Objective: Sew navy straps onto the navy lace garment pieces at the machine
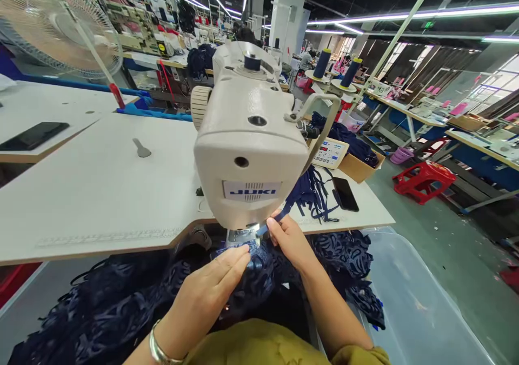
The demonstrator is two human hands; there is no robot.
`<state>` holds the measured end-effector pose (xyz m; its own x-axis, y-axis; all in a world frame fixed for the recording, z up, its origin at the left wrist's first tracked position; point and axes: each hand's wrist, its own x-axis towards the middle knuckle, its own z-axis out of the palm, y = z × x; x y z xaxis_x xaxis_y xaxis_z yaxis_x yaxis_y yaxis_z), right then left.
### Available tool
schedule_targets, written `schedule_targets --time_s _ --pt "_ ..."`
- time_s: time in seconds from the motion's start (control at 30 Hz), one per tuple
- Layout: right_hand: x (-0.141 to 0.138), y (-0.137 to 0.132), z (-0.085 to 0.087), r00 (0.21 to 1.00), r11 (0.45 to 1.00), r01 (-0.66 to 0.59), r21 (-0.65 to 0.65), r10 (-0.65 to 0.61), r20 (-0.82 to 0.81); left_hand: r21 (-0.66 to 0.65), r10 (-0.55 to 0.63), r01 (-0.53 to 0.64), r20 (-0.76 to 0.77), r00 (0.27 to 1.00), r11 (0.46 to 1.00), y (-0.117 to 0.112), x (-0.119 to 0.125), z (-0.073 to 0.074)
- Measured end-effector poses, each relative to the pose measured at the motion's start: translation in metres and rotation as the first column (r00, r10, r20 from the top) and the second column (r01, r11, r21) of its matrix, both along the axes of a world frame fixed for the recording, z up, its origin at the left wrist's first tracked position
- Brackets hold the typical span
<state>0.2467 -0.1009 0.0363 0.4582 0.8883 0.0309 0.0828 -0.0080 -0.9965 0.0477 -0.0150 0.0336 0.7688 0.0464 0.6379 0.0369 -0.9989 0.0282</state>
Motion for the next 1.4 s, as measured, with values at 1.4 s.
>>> schedule_targets --time_s 1.4 --pt "-0.013 0.007 -0.004 0.995 0.998 0.062 -0.012 -0.060 0.083 0.051 0.039 -0.032 -0.138 0.990 0.998 -0.011 0.017 0.027"
